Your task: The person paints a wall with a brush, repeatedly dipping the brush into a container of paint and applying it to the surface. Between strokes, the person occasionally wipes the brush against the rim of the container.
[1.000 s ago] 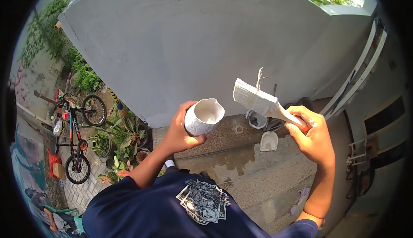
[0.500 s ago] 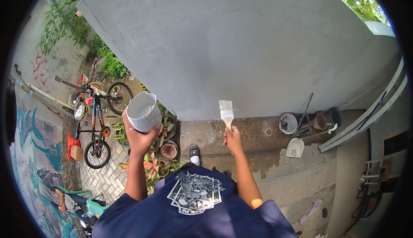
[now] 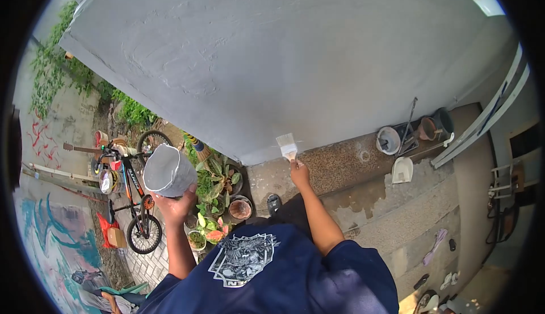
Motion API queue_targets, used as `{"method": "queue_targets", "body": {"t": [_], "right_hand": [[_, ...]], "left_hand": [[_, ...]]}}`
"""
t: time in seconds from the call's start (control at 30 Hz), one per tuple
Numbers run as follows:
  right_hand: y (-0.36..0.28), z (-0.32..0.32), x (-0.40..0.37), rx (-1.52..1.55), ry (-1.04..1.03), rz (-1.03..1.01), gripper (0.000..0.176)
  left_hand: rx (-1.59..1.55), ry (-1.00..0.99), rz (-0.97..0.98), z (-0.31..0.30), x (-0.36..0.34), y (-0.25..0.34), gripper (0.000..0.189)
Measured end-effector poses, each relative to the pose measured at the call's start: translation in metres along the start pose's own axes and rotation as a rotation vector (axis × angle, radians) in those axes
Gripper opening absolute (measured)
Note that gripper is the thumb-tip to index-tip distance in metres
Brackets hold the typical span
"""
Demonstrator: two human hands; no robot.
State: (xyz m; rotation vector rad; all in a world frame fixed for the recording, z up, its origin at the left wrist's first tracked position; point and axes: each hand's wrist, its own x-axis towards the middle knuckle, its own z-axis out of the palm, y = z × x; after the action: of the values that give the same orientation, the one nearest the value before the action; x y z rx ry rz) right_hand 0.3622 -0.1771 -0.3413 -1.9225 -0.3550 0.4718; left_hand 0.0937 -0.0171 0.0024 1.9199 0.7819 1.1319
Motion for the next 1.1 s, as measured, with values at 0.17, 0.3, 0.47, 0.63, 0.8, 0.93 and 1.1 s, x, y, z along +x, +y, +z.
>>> {"method": "queue_targets", "body": {"t": [0.17,0.3,0.47,0.63,0.8,0.93,1.1], "right_hand": [[-0.128,-0.033,0.007,0.111,0.009,-0.025,0.032],[-0.257,-0.090,0.000,0.157,0.110,-0.199,0.033],[-0.341,-0.145,-0.001,0.042,0.097,-0.294,0.034],[-0.390,-0.170,-0.015,-0.104,0.249,-0.347,0.030],[-0.409,-0.173,-0.007,-0.167,0.268,-0.398,0.032],[-0.369,-0.138,0.044,-0.376,0.245,-0.330,0.034],[-0.263,-0.107,0.078,-0.410,0.060,-0.051,0.036]], "left_hand": [[-0.054,0.032,-0.049,0.002,0.014,0.006,0.085],[-0.066,-0.027,-0.036,0.002,0.027,-0.001,0.088],[-0.130,-0.058,0.084,0.016,0.042,-0.007,0.089],[-0.197,-0.121,0.137,0.027,0.054,-0.003,0.092],[-0.223,-0.138,0.171,0.030,0.054,-0.003,0.091],[-0.248,-0.130,0.164,0.029,0.055,-0.008,0.091],[-0.241,-0.140,0.182,0.022,0.054,-0.011,0.090]]}}
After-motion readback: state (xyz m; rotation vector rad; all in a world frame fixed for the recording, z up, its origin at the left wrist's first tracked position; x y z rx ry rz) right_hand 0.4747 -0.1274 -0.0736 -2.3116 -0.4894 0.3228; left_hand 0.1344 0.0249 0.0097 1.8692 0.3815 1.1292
